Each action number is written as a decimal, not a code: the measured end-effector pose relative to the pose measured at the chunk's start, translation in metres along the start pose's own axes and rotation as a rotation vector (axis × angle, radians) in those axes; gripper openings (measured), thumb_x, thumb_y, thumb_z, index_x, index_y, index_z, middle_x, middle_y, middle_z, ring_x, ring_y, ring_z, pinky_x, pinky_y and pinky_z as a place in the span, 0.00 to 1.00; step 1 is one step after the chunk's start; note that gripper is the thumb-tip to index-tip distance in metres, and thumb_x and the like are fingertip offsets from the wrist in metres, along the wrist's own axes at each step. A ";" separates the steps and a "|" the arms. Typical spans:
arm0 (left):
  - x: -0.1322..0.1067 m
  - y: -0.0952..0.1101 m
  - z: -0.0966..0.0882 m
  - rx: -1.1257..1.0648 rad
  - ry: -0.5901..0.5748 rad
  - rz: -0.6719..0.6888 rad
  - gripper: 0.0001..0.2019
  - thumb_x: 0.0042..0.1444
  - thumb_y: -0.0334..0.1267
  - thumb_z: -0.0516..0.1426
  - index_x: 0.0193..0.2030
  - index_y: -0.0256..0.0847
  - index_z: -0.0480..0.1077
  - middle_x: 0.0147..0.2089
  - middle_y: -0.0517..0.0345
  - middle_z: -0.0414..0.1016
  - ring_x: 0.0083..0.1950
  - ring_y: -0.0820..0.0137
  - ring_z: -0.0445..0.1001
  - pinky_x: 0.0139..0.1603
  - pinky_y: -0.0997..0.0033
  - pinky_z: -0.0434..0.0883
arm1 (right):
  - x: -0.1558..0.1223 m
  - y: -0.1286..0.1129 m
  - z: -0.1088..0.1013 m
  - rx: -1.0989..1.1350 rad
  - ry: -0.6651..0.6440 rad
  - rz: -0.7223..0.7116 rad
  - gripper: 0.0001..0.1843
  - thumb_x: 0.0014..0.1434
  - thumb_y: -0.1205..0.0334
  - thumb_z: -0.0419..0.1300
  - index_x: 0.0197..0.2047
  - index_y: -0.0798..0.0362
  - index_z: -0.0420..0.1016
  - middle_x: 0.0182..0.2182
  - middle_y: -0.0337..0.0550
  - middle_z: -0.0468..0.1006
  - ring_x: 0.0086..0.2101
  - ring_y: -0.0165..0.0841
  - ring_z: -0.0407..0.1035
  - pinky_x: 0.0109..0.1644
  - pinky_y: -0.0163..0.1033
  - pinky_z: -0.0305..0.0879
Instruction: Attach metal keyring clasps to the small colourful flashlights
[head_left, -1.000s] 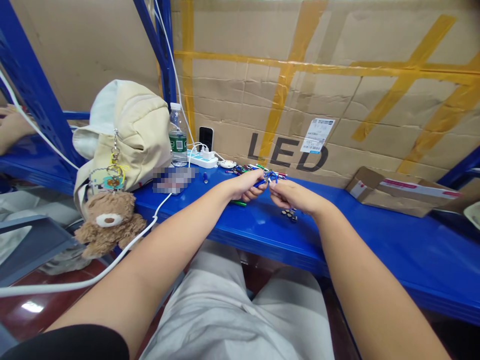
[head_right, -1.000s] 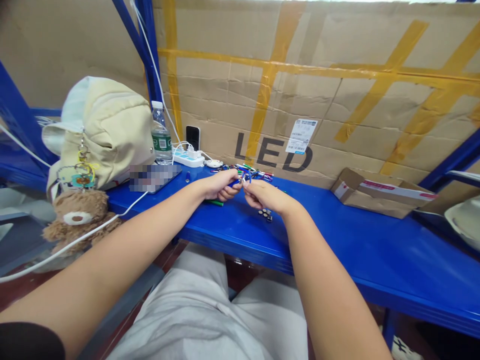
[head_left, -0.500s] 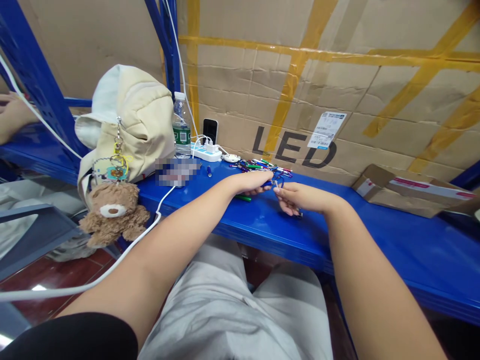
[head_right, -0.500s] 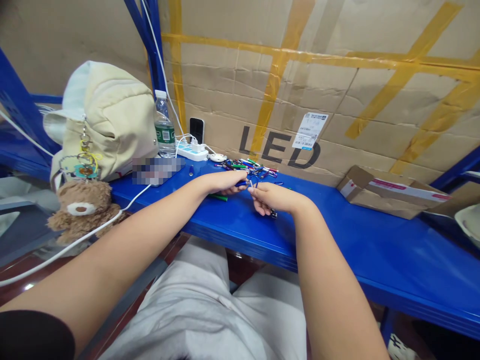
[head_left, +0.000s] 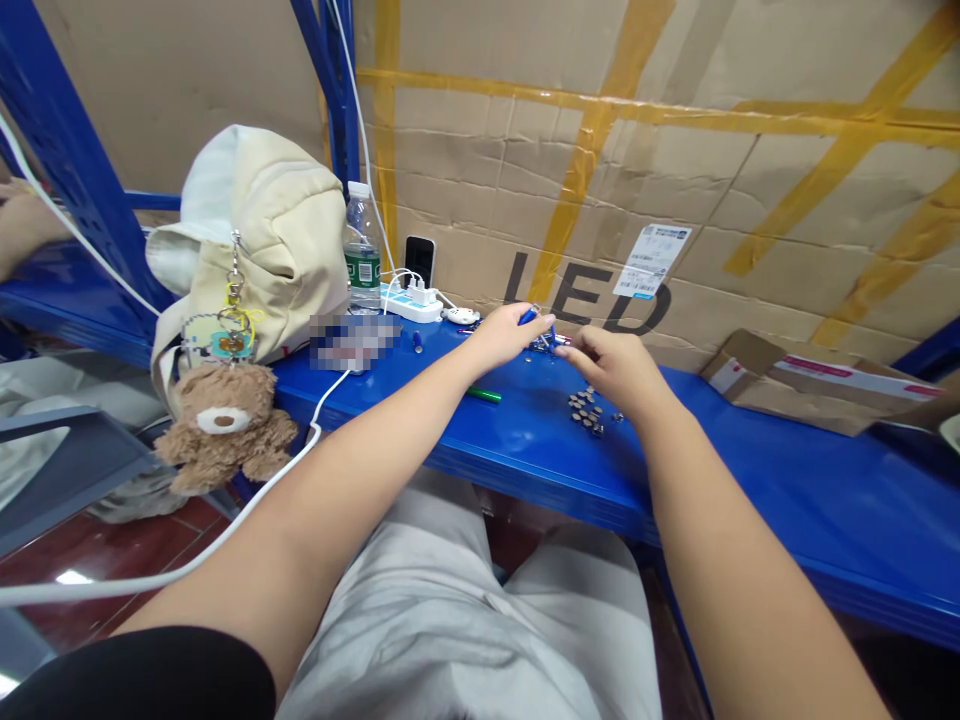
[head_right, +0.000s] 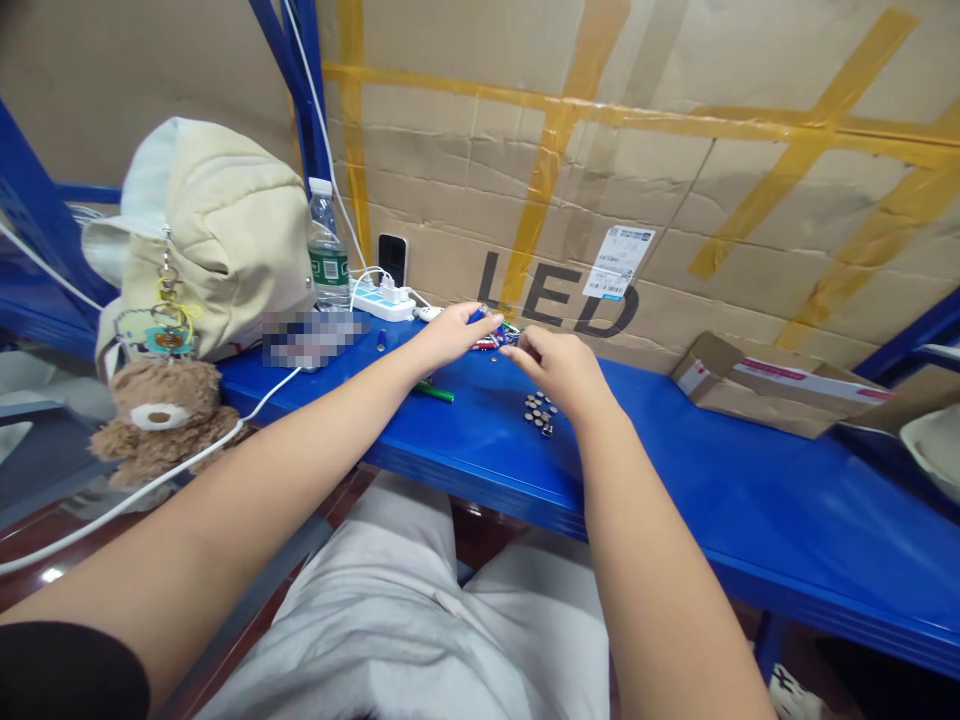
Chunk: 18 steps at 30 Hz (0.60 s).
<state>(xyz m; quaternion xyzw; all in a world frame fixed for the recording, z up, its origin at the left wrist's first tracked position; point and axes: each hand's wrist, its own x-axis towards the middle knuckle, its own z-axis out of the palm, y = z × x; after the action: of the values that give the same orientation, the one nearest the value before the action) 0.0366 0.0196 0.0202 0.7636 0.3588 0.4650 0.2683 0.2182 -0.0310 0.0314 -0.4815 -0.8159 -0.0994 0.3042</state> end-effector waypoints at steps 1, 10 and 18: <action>0.000 0.000 0.001 -0.022 0.017 -0.007 0.18 0.56 0.53 0.53 0.31 0.37 0.66 0.28 0.61 0.66 0.31 0.74 0.63 0.35 0.72 0.61 | 0.000 0.001 0.000 -0.059 0.053 -0.033 0.21 0.60 0.43 0.51 0.28 0.51 0.67 0.22 0.43 0.73 0.26 0.34 0.65 0.30 0.37 0.53; -0.012 0.020 0.002 -0.261 -0.144 -0.017 0.15 0.60 0.49 0.52 0.33 0.38 0.66 0.22 0.66 0.60 0.22 0.80 0.57 0.25 0.78 0.56 | -0.006 -0.014 -0.009 -0.218 0.113 -0.179 0.29 0.62 0.36 0.42 0.26 0.50 0.66 0.26 0.50 0.74 0.31 0.39 0.66 0.36 0.41 0.55; -0.019 0.030 0.000 -0.414 -0.233 -0.041 0.14 0.62 0.46 0.53 0.31 0.38 0.63 0.18 0.70 0.52 0.17 0.83 0.51 0.20 0.79 0.49 | -0.005 -0.014 -0.004 -0.152 0.132 -0.133 0.24 0.60 0.38 0.48 0.32 0.52 0.68 0.29 0.52 0.74 0.35 0.42 0.68 0.36 0.42 0.56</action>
<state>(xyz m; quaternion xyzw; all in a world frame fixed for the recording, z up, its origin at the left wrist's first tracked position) 0.0398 -0.0140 0.0328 0.7333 0.2379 0.4318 0.4682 0.2096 -0.0436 0.0330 -0.4402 -0.8144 -0.2123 0.3128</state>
